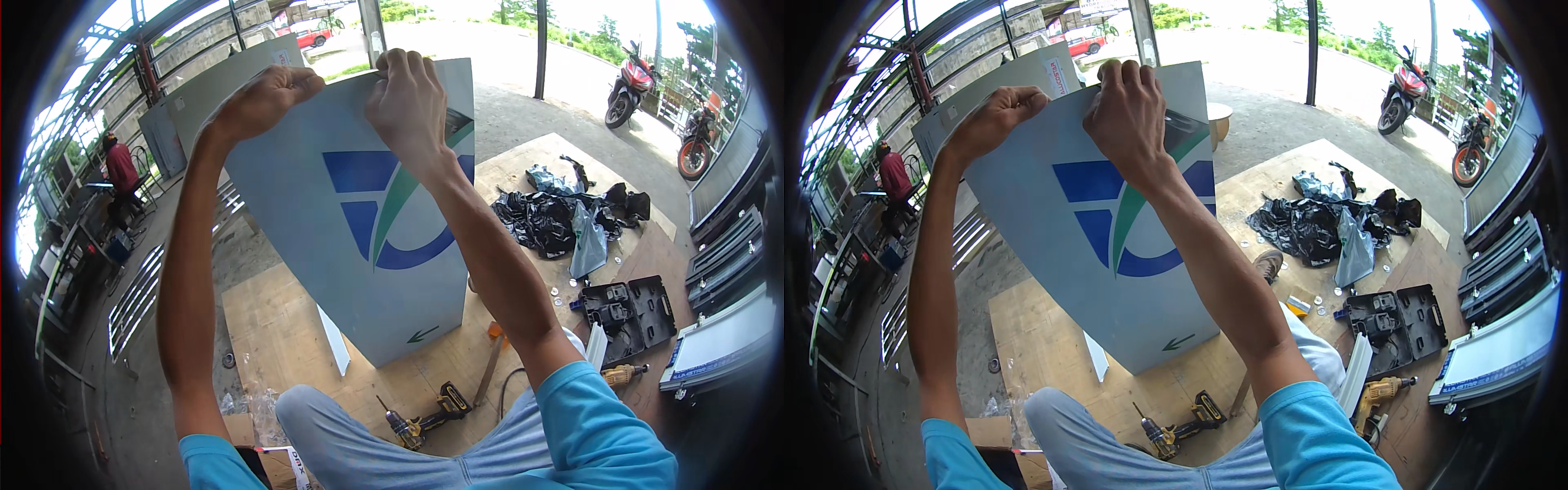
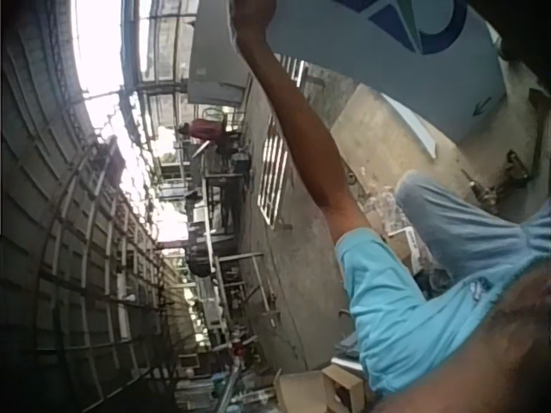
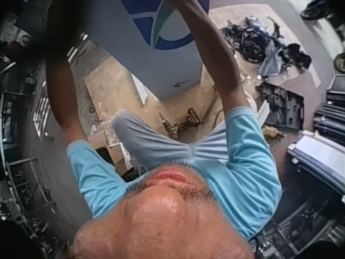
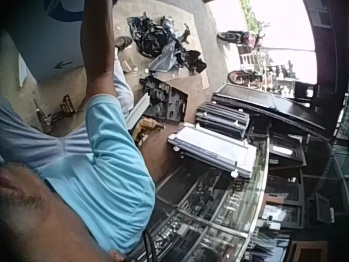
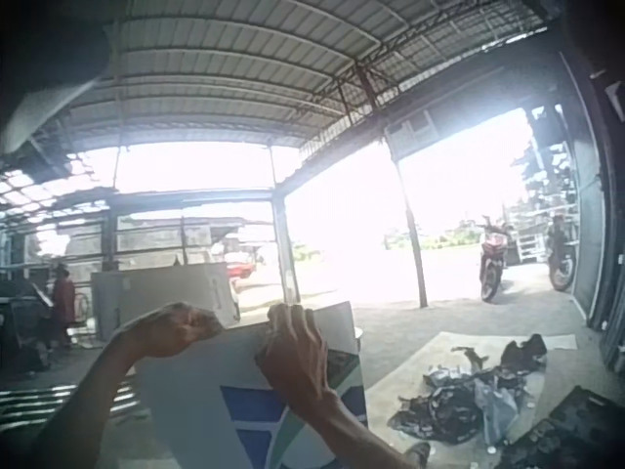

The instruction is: The person is peeling protective plastic film off of white panels and then using a rivet gun to attach a hinge to one of the panels.

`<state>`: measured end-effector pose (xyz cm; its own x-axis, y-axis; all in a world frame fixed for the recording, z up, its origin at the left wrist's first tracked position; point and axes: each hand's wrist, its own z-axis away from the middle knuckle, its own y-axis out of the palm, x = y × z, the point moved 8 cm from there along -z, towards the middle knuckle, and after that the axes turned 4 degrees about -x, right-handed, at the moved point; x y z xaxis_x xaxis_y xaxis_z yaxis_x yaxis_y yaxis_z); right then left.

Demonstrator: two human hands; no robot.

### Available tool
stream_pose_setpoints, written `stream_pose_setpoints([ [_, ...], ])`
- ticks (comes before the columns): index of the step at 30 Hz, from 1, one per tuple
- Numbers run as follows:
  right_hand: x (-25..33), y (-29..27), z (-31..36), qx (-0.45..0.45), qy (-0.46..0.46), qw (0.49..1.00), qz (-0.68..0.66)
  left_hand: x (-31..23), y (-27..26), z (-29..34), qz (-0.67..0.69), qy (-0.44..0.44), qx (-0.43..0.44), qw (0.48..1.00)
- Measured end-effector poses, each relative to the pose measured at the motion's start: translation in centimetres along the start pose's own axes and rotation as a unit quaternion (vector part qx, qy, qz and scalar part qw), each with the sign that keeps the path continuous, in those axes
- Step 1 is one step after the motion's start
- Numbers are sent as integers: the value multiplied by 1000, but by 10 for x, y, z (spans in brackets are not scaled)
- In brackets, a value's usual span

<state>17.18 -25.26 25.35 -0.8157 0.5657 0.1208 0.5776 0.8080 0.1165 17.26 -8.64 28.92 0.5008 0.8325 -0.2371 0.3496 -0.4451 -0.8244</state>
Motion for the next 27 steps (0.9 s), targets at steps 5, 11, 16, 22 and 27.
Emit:
stream_pose_setpoints([
  [5,-5,-11,17,21,82,994,-76,-9,2,-4,-15,46,-5,999],
  [11,2,-9,37,108,-11,986,-126,5,-4,-8,34,16,-6,999],
  [16,5,-14,52,168,1,985,-45,7,4,-9,13,-52,50,997],
  [22,45,-30,35,23,-58,995,-81,3,10,-7,147,-198,23,969],
  [27,77,0,30,33,-51,995,-75,0,-8,-2,54,-68,-3,996],
])
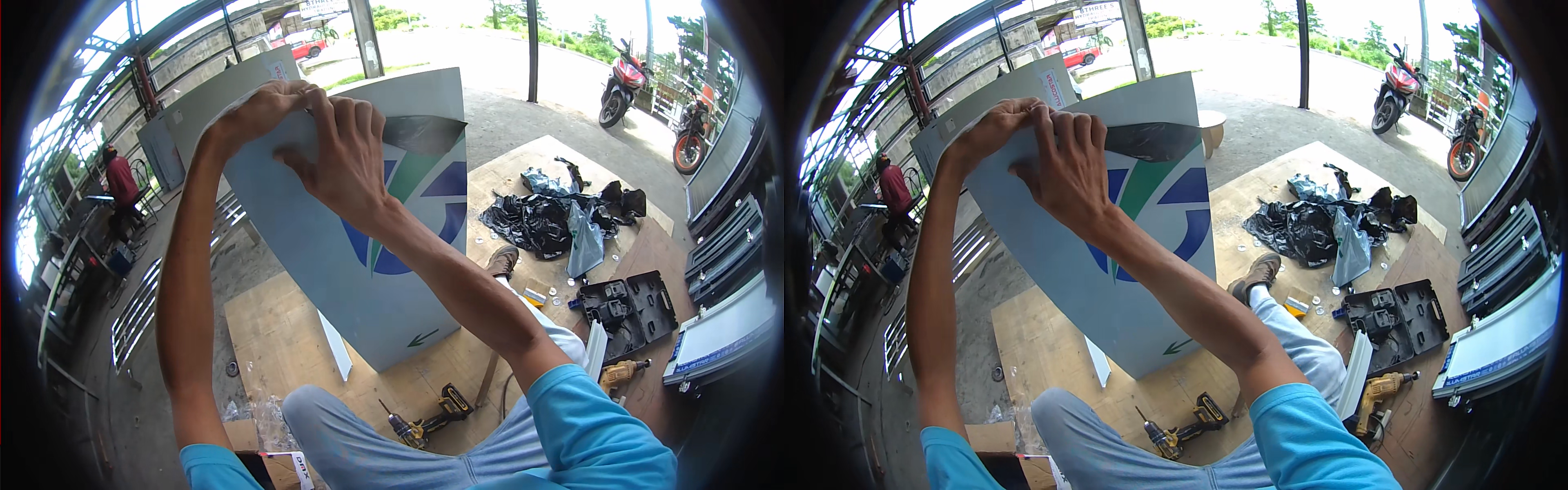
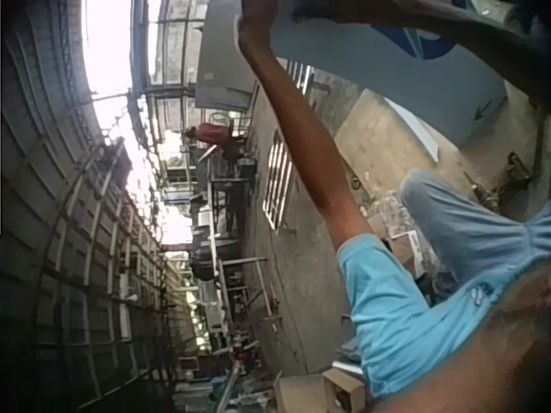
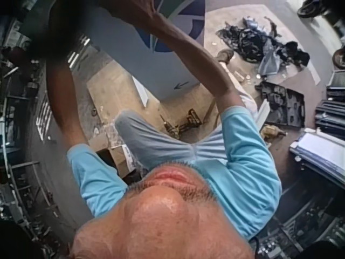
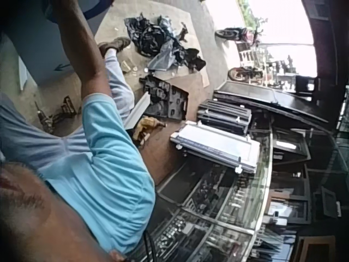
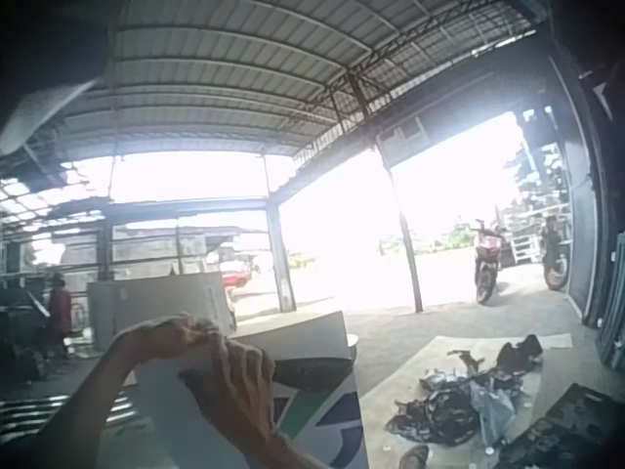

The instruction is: The person is peeling protective plastic film off of white panels and then using a rivet gun to attach a hinge to one of the panels.

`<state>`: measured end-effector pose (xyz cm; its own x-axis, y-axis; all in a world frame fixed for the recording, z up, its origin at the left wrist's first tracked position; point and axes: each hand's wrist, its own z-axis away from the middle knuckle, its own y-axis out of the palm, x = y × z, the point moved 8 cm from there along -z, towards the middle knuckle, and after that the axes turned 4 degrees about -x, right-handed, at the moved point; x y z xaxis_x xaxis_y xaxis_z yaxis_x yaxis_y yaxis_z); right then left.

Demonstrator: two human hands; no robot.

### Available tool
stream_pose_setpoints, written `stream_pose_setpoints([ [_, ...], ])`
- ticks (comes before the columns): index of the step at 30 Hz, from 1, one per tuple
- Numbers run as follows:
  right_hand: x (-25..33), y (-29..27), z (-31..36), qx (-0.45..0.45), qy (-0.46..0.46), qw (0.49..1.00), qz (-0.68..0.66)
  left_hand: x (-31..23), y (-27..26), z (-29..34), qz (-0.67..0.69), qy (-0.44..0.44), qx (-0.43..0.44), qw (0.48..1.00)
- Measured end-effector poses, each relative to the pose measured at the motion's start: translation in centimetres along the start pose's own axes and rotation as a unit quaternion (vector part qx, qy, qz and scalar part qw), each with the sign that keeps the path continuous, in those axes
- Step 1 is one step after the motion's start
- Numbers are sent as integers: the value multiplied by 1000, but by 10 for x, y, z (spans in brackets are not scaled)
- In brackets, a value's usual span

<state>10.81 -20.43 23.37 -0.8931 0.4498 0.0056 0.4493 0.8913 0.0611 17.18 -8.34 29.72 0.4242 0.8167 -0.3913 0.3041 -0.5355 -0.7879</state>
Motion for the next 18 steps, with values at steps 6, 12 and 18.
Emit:
stream_pose_setpoints([
  [6,-24,7,-2,-54,39,998,-11,-14,10,15,68,-135,61,987],
  [12,-12,14,0,-12,35,999,-38,9,3,-1,-20,5,24,1000],
  [18,-10,13,9,105,35,992,-51,-13,11,-2,-66,43,66,995],
])
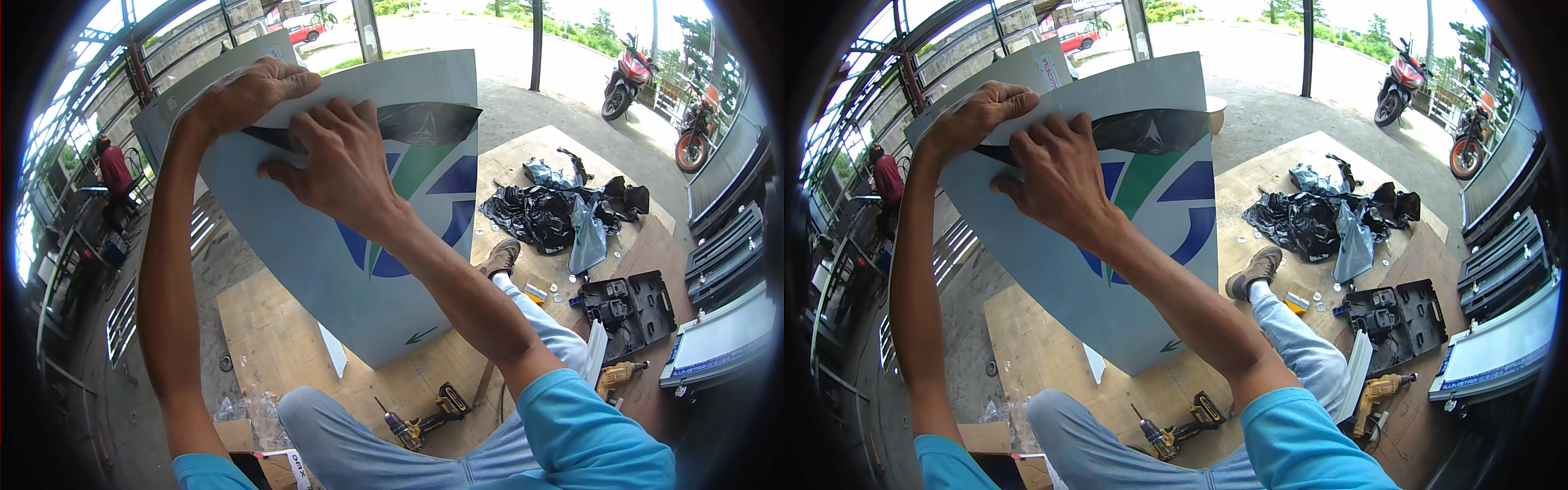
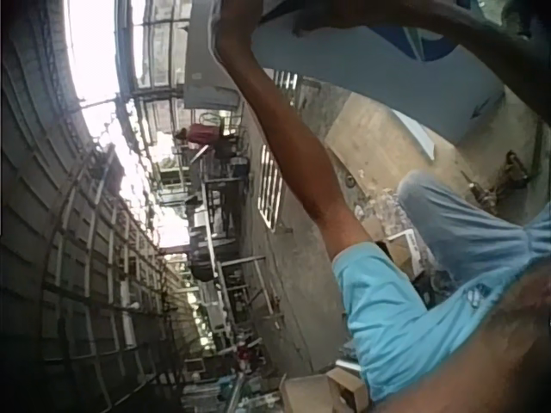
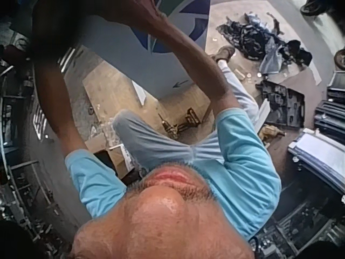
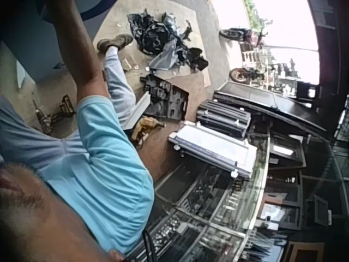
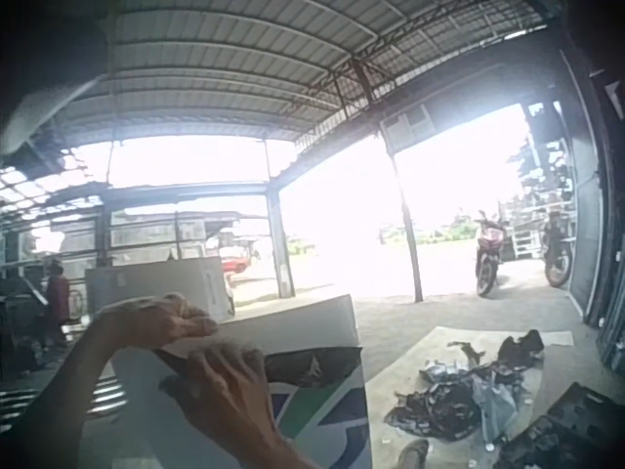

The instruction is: The person is peeling protective plastic film off of white panels and then using a rivet gun to attach a hinge to one of the panels.

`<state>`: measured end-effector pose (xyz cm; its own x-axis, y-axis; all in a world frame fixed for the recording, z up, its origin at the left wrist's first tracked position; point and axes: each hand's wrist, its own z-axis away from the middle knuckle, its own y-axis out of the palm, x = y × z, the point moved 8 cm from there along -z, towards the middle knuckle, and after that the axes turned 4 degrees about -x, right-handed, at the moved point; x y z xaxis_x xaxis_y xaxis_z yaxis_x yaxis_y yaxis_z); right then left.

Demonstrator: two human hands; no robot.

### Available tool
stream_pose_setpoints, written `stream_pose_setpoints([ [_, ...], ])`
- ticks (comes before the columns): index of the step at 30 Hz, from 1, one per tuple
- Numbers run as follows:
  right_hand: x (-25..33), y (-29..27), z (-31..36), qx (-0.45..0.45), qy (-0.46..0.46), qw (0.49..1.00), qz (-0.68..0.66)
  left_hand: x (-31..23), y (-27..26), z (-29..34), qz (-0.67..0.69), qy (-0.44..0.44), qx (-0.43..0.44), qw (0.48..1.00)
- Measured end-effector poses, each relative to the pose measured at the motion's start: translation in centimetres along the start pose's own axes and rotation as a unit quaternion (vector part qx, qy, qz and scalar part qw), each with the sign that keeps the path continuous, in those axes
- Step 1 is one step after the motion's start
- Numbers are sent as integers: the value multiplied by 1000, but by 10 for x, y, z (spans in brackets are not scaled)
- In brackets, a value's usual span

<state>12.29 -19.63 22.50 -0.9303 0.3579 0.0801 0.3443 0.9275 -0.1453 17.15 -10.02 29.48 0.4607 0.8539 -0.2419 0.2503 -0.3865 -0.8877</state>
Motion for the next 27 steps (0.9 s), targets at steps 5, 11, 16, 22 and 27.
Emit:
stream_pose_setpoints([
  [5,-3,7,17,59,10,998,12,-17,1,1,-106,4,-20,994],
  [11,31,-34,23,-128,-63,989,27,-8,-10,23,-144,-3,-94,985],
  [16,55,-7,4,-104,-35,994,-26,2,-35,51,3,-160,-20,987],
  [22,61,25,4,-50,-17,998,15,11,-19,54,129,-121,30,984],
  [27,62,33,-9,-40,-22,999,12,20,-20,51,145,-80,17,986],
])
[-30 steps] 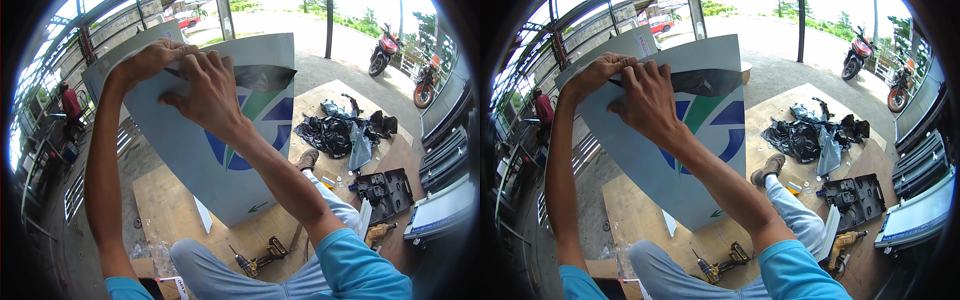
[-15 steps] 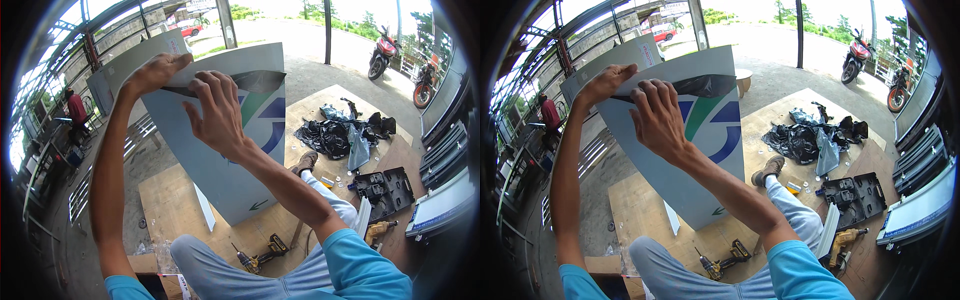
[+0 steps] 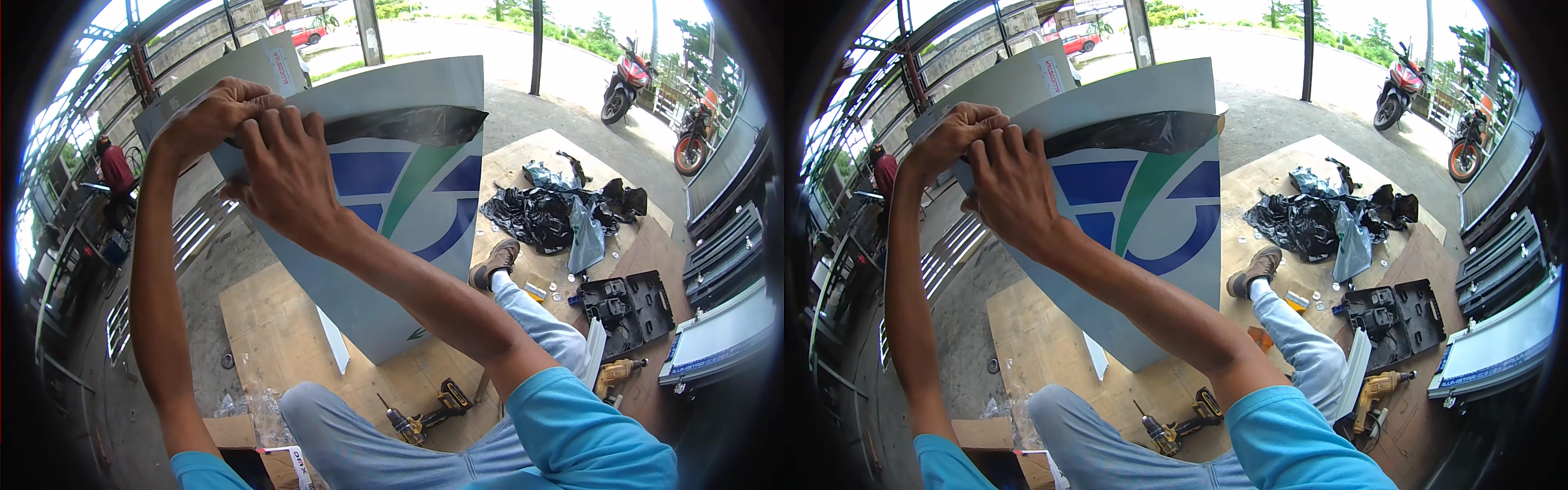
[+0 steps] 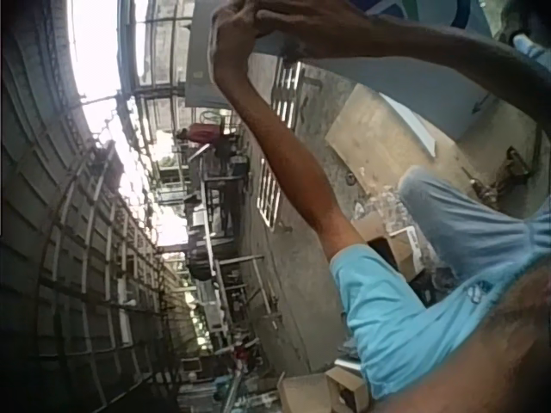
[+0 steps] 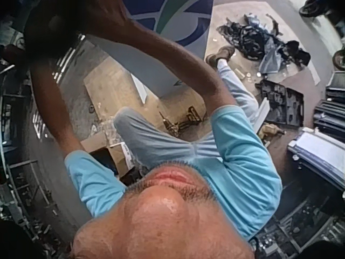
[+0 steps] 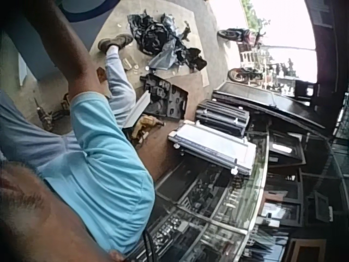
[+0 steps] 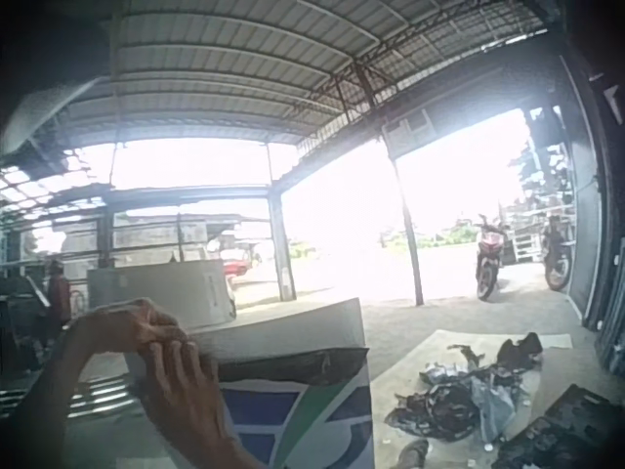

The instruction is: The person is peeling protective plastic film off of white panels and then using a rivet gun to attach a hinge to one of the panels.

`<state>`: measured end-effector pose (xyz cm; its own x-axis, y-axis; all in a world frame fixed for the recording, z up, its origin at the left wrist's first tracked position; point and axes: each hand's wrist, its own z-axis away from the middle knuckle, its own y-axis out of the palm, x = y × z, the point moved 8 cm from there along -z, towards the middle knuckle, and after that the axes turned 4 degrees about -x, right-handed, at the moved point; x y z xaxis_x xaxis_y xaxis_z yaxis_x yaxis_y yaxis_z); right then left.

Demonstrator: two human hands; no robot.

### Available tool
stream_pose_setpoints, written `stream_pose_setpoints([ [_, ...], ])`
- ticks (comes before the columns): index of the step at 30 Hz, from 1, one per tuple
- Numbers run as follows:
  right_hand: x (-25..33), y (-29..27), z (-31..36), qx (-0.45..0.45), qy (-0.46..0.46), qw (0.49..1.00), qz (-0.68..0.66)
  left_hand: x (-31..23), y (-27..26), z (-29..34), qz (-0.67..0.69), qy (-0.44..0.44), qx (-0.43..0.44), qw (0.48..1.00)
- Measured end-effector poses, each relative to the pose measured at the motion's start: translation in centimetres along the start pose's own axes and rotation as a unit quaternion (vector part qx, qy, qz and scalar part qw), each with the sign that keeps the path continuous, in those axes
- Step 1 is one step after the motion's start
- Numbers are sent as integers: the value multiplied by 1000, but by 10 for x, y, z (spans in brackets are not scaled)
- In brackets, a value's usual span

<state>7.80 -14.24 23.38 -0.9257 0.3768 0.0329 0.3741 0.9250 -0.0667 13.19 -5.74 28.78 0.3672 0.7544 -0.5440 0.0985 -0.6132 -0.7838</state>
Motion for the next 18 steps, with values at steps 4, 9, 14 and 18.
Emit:
stream_pose_setpoints([
  [4,-4,6,35,-53,-69,996,-32,-10,7,-4,-62,2,37,997],
  [9,-15,-9,65,53,-68,995,-51,-19,5,-3,-203,59,-70,975],
  [14,-43,-79,61,6,14,981,-191,-22,7,7,-258,59,-132,955],
  [18,-116,-149,40,-121,-25,992,21,-41,22,-7,-280,63,-138,948],
])
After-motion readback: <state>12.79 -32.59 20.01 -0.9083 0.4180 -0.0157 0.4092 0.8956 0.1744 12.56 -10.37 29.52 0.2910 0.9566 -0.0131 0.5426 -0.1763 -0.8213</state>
